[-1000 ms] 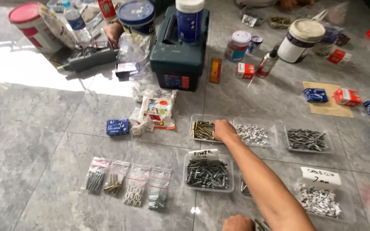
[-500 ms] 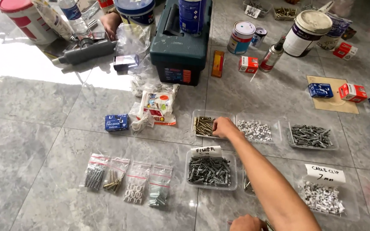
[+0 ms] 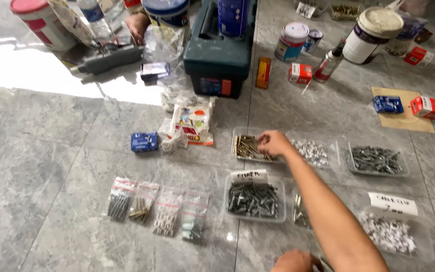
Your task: The person is sitting on the floor and assembling hardware by inserting screws into wall plugs and organizing them into various containers.
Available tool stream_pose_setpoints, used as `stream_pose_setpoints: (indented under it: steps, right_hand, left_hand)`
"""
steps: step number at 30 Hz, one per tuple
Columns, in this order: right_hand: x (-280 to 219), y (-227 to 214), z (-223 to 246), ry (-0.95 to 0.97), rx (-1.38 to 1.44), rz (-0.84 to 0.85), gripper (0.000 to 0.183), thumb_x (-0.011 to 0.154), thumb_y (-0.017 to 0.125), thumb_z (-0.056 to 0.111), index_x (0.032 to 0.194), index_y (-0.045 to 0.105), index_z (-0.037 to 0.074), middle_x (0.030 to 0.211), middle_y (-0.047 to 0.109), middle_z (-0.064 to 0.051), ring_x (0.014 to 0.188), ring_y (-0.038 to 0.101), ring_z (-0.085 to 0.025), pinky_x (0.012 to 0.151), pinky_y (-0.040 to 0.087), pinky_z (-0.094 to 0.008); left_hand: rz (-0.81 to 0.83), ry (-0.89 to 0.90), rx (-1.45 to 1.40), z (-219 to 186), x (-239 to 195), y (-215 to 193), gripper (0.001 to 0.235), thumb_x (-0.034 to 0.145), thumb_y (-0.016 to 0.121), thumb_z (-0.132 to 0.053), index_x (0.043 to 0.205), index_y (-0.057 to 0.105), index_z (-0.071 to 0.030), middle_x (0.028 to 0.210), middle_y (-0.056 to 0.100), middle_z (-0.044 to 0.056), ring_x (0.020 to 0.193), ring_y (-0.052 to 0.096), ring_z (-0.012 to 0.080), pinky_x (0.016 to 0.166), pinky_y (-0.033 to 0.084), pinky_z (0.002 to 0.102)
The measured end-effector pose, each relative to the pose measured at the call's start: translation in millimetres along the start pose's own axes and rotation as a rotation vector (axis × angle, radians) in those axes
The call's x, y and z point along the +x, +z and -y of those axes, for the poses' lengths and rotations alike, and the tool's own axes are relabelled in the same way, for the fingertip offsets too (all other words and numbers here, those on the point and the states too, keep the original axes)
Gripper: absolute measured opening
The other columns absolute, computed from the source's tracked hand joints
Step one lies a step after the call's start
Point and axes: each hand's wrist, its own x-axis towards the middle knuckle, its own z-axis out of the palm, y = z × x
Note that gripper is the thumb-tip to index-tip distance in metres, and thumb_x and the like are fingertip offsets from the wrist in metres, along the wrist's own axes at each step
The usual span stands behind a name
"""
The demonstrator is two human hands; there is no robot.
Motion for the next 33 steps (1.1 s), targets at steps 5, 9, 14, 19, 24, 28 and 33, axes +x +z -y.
stream_pose_setpoints:
  steps: [5,9,14,19,24,28,33]
  right_hand:
    - [-17.9,-12.5,-7.5,0.006,0.983,0.185,0.03,0.094,0.06,-0.008,0.124,0.063,-0.008,0.108,0.07,-0.021,0.098,0.074,-0.029,0.083,0.064,-0.032]
    - [-19.7,-11.6,-6.6,0.012,1.086,0.202,0.027,0.102,0.057,0.01,0.123,0.062,-0.005,0.111,0.07,-0.02,0.099,0.072,-0.028,0.088,0.062,-0.035]
    - [-10.3,-11.9,-4.4,0.036,1.202,0.188,0.038,0.109,0.045,0.029,0.128,0.058,-0.001,0.098,0.065,-0.017,0.088,0.067,-0.026,0.081,0.061,-0.041]
    - [-2.5,-11.9,-9.8,0.042,1.148,0.155,0.032,0.112,0.042,0.021,0.12,0.062,-0.002,0.09,0.067,-0.013,0.08,0.068,-0.022,0.072,0.06,-0.034]
    - [0.1,-10.7,2.6,0.106,0.675,0.034,0.024,0.108,0.052,0.014,0.106,0.071,0.0,0.068,0.056,-0.001,0.064,0.067,-0.014,0.06,0.056,-0.026]
    - [6.3,0.4,4.3,-0.025,-0.125,-0.226,0.023,0.093,0.069,0.024,0.109,0.08,0.012,0.095,0.079,-0.009,0.067,0.069,-0.021,0.063,0.054,-0.035]
    - [-7.7,10.5,31.4,-0.013,-0.42,-0.201,0.024,0.095,0.065,0.019,0.114,0.078,0.015,0.101,0.078,-0.015,0.086,0.074,-0.038,0.083,0.059,-0.049]
  left_hand:
    - [0.01,-0.016,0.037,-32.2,-42.3,-27.9,0.041,0.089,0.065,-0.021,0.129,0.068,-0.03,0.119,0.069,0.015,0.113,0.064,0.0408,0.093,0.048,0.073]
    - [-0.115,0.158,-0.035,-21.0,-49.2,-23.3,0.032,0.09,0.07,-0.031,0.118,0.073,-0.017,0.103,0.075,0.005,0.097,0.071,0.0287,0.09,0.056,0.042]
    - [-0.097,0.107,0.075,-29.2,-54.7,-30.1,0.041,0.091,0.067,-0.037,0.127,0.071,-0.02,0.111,0.073,0.013,0.099,0.069,0.0393,0.087,0.055,0.052]
    - [-0.084,0.077,0.051,-33.0,-58.3,-31.9,0.041,0.091,0.066,-0.034,0.131,0.069,-0.023,0.116,0.072,0.01,0.108,0.067,0.0385,0.093,0.053,0.06]
    - [-0.071,0.126,0.04,-32.9,-56.6,-31.4,0.042,0.093,0.067,-0.034,0.133,0.068,-0.02,0.111,0.074,-0.001,0.11,0.068,0.031,0.097,0.053,0.05]
    - [-0.081,0.19,0.076,-24.1,-47.4,-24.4,0.042,0.09,0.071,-0.021,0.132,0.069,-0.02,0.103,0.075,-0.001,0.104,0.07,0.0278,0.094,0.055,0.045]
    - [0.027,0.077,-0.097,2.6,5.6,3.2,0.036,0.096,0.062,-0.011,0.125,0.071,-0.03,0.102,0.073,-0.005,0.118,0.066,0.0255,0.111,0.043,0.058]
